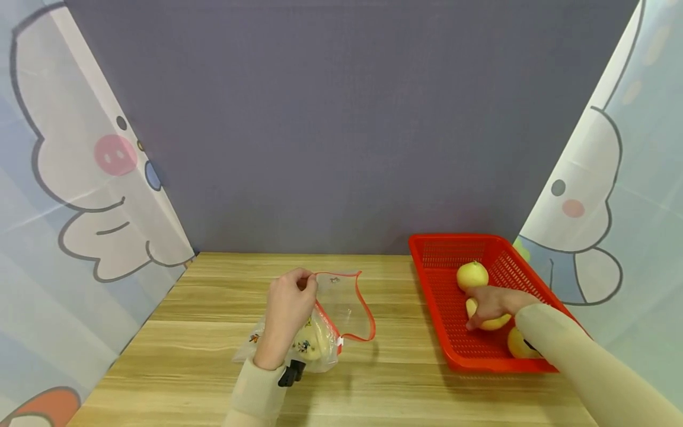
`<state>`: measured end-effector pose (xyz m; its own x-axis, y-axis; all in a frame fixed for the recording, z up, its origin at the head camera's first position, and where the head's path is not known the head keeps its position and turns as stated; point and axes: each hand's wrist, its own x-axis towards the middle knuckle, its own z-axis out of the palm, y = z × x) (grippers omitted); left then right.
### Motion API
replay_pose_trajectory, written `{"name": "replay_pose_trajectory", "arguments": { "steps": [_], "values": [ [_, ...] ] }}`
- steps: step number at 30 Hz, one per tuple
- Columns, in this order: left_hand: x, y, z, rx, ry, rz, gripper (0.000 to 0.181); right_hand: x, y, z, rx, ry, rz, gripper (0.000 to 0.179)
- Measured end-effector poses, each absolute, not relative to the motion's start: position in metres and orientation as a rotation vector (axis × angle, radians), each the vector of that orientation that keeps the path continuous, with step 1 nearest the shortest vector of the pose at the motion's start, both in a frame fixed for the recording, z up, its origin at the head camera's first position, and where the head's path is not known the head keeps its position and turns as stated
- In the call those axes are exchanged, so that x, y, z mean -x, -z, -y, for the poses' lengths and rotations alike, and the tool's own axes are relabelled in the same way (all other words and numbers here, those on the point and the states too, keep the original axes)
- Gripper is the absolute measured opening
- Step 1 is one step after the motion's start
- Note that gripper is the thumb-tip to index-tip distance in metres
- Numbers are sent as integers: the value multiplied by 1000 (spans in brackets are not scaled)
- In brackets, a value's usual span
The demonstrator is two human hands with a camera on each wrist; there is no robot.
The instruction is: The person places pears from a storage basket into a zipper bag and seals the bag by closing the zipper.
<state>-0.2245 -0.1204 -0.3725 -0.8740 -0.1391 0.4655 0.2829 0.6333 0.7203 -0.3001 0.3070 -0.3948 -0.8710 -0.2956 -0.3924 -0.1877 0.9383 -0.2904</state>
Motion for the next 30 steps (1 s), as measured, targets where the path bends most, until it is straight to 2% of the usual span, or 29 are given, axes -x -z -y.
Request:
{"name": "replay_pose_trajectory", "arguments": {
  "steps": [14,25,30],
  "values": [
    [225,372,121,101,1172,2380,16,298,388,-303,323,339,-2690,80],
    [224,372,121,100,1172,2384,16,297,379,-295,331,358,-2737,84],
    [224,372,120,99,1169,2381,16,297,380,-293,385,357,-2830,77]
  ]
}}
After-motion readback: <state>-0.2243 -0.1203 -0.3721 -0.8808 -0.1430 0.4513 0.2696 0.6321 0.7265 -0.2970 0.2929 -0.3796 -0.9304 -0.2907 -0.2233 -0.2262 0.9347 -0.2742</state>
